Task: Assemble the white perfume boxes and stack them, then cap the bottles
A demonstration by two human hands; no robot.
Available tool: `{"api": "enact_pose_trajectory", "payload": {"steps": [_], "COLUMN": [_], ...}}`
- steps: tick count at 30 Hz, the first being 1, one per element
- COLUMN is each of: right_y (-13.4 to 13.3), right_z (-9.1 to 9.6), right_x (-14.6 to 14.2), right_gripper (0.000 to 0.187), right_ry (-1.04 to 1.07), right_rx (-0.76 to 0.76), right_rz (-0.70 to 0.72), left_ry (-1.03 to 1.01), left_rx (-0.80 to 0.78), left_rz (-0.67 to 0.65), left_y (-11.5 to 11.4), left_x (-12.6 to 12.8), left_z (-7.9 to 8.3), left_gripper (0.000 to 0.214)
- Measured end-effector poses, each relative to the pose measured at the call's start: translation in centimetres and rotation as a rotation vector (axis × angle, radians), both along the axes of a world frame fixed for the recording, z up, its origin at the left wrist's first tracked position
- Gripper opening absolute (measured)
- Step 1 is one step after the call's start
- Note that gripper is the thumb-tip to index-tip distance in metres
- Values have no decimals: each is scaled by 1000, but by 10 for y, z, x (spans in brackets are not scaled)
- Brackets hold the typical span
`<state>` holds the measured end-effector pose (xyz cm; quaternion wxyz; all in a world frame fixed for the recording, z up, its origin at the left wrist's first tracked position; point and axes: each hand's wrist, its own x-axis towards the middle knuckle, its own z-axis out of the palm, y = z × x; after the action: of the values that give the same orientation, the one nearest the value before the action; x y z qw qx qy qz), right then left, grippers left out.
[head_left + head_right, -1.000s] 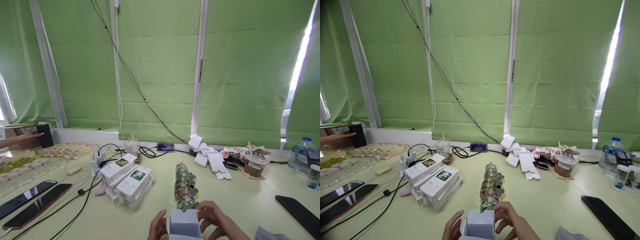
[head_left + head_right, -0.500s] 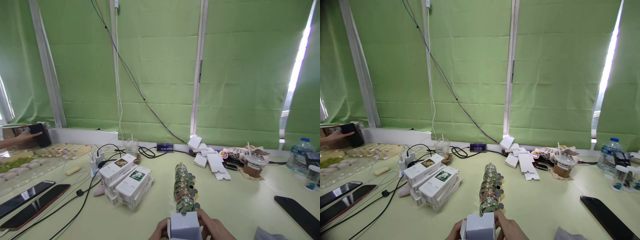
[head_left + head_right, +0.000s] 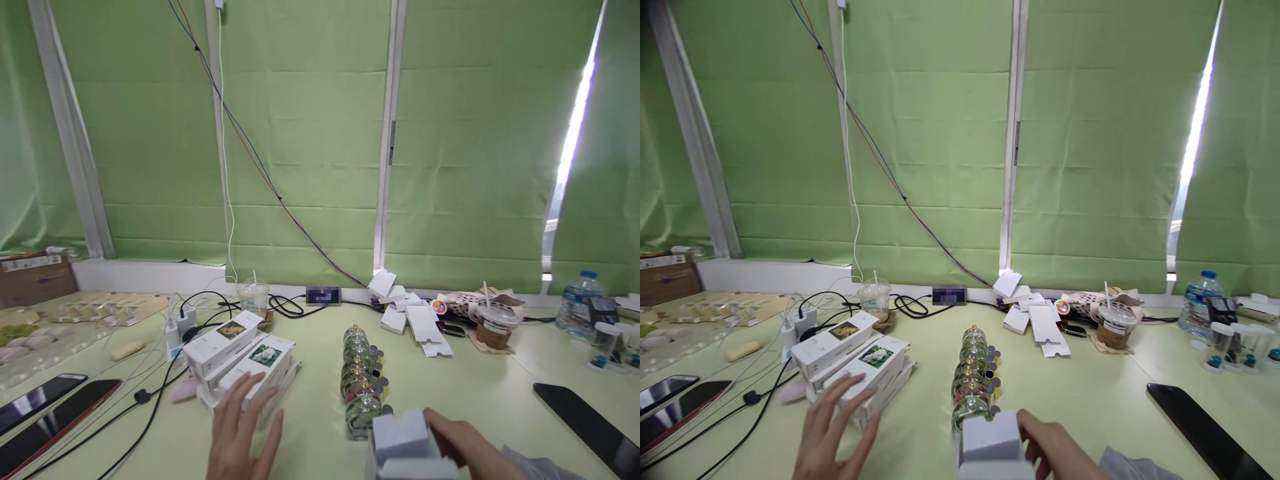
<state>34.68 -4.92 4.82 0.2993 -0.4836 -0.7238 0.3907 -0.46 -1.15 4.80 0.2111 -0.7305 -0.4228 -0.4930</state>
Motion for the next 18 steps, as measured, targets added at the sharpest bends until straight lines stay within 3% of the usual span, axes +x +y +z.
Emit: {"api": "enact_pose_trajectory", "payload": {"steps": [2,5,10,18], "right_y": [-5,-5,25,81], "right_z": [6,20,24,-11], "right_x": [21,45,70,79], "right_gripper": [47,52,47,39], "right_ry": [10,51,216,226], "right_rx": [63,58,-102,-346], "right_rz": [-173,-233,-150,-140], "left_ry": [65,124,166,150], "left_rx": [12,-88,-255,-354], "left_rz": [184,379,427,526], "left_y": [8,17,28,35], "left_x": [-9,-17,-19,-17], "left_z": [8,11,3,4], "left_gripper": [32,38,40,36]}}
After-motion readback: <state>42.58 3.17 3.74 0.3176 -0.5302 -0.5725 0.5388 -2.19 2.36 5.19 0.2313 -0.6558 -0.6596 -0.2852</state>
